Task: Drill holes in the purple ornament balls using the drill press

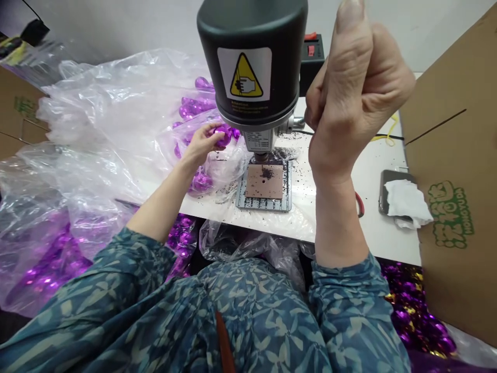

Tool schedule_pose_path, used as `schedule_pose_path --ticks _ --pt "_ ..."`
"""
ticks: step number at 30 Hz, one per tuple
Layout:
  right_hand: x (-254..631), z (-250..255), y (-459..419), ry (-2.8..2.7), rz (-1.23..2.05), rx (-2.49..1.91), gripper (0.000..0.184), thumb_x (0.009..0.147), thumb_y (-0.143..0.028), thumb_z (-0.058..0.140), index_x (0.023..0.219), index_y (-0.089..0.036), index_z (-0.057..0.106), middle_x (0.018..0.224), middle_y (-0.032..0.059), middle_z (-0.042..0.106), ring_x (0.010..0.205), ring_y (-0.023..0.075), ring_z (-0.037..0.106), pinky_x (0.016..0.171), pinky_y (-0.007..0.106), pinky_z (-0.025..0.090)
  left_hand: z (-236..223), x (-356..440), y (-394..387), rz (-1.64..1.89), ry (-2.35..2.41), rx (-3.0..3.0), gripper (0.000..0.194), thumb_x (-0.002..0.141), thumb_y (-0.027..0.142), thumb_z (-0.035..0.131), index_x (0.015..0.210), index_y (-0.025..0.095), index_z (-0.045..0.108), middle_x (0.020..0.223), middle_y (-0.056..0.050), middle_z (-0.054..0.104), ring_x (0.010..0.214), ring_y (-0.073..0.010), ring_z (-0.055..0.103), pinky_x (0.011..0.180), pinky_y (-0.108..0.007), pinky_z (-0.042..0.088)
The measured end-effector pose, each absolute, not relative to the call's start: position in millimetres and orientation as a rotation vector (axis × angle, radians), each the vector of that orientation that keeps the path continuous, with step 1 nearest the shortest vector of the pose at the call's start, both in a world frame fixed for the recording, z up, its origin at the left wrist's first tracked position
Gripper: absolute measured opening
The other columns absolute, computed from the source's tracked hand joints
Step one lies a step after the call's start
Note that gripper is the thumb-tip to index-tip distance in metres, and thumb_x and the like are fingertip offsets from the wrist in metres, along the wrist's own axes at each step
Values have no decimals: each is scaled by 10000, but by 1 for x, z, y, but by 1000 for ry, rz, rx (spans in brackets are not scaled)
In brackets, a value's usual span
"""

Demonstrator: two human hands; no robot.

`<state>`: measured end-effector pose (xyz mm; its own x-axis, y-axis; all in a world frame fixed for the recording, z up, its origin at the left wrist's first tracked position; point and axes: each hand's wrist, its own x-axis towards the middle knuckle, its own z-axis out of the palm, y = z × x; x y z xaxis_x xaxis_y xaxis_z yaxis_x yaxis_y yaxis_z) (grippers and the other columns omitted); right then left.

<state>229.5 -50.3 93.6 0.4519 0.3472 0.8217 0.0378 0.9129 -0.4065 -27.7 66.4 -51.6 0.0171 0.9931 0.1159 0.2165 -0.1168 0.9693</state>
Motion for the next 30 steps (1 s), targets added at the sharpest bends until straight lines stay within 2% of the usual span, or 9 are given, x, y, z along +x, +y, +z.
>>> schedule_pose_path --ticks 5,9,13,17,20,24,30 --pt "232 90 -48 -1108 186 -329 386 872 -383 654 577 -159 549 463 -58 321 384 19 395 427 217 187 -52 -12 5 1139 1048 1237 410 816 404 845 1114 232 622 1010 -52 750 855 -175 739 736 -325 643" --pt "234 87 -45 -1119 205 -269 369 853 -414 655 609 -140 620 461 -64 357 392 -9 364 414 183 179 -66 6 -29 1279 1071 1482 496 776 509 879 1093 224 624 996 -45 743 843 -158 710 705 -277 590" --pt "234 85 -47 -1130 238 -269 331 868 -378 652 642 -137 643 467 -67 392 394 -12 360 423 177 187 -84 26 -54 1481 1100 1833 547 727 512 920 1088 221 632 1111 -70 719 940 -183 693 768 -310 577" --pt "232 86 -51 -1121 242 -267 345 862 -377 656 615 -141 614 449 -77 384 382 -13 361 420 166 192 -103 45 -64 1385 1091 1592 518 822 556 835 1112 220 569 992 -41 715 825 -137 699 741 -271 567" --pt "231 87 -52 -1110 282 -276 361 809 -409 678 590 -133 595 435 -79 369 377 -22 364 420 142 214 -112 51 -58 1345 1086 1435 550 802 569 845 1099 225 536 934 -29 723 831 -144 708 735 -259 555" --pt "231 86 -54 -1122 337 -239 349 840 -396 633 625 -123 659 462 -63 372 402 -41 368 441 100 236 -116 51 -46 1273 1127 1511 535 789 516 868 1101 223 547 970 -37 723 830 -153 698 720 -267 547" --pt "232 83 -58 -1130 334 -309 361 847 -434 612 641 -138 635 474 -66 390 417 -37 377 458 101 246 -119 52 -45 1252 1066 1828 512 799 424 876 1173 215 596 1158 -84 704 1053 -217 701 939 -370 583"
